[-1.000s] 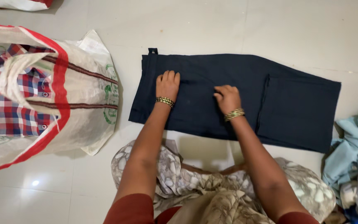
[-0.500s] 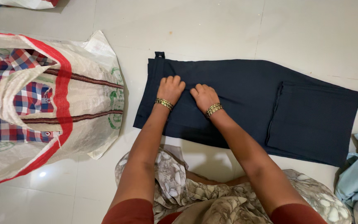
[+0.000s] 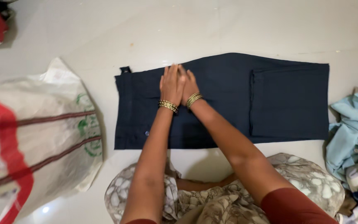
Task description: The person folds a pair of dark trousers by hand while sitting on the floor, smoothing the fabric and folding the legs into a compact square shape.
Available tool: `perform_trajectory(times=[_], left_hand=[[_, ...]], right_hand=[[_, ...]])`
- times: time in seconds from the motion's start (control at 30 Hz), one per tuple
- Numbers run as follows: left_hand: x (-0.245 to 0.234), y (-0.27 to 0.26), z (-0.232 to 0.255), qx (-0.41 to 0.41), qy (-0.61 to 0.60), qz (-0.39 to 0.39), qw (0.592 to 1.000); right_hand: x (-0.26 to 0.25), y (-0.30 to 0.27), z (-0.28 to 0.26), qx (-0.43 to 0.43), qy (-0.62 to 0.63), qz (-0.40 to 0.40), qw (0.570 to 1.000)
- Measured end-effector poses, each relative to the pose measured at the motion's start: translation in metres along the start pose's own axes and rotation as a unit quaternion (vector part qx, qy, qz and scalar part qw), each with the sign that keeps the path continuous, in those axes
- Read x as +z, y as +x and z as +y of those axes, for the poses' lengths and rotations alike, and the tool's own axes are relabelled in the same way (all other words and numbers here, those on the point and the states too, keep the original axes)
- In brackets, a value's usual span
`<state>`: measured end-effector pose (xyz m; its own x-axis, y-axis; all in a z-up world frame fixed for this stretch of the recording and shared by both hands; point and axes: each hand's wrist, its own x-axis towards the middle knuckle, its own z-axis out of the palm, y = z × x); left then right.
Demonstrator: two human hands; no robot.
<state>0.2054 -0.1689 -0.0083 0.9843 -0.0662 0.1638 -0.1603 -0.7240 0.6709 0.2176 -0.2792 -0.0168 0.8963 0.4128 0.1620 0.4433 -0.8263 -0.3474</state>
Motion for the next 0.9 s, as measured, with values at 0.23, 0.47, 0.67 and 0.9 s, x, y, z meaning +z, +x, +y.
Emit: perform_trajectory(times=[0.23, 0.47, 0.67, 0.9], left_hand=[[-0.013, -0.01, -0.009, -0.044, 0.24, -0.098, 0.965], [-0.034, -0.013, -0.022, -0.164, 0.32, 0.018, 0.933], [0.036, 0.005, 0.075, -0.071, 0.177, -0.119, 0.974], [0.127, 0.009, 0.099, 0.082, 0.222, -0.125, 0.964]], right_hand=[[-0.039, -0.015, 0.021, 0.077, -0.087, -0.125, 0.985], [-0.064, -0.058, 0.089, 0.247, -0.068, -0.046, 0.966], [-0.045, -0.091, 0.142, 0.266, 0.233, 0.179, 0.918], [-0.059, -0.091, 0.148, 0.159, -0.036, 0.015, 0.987]])
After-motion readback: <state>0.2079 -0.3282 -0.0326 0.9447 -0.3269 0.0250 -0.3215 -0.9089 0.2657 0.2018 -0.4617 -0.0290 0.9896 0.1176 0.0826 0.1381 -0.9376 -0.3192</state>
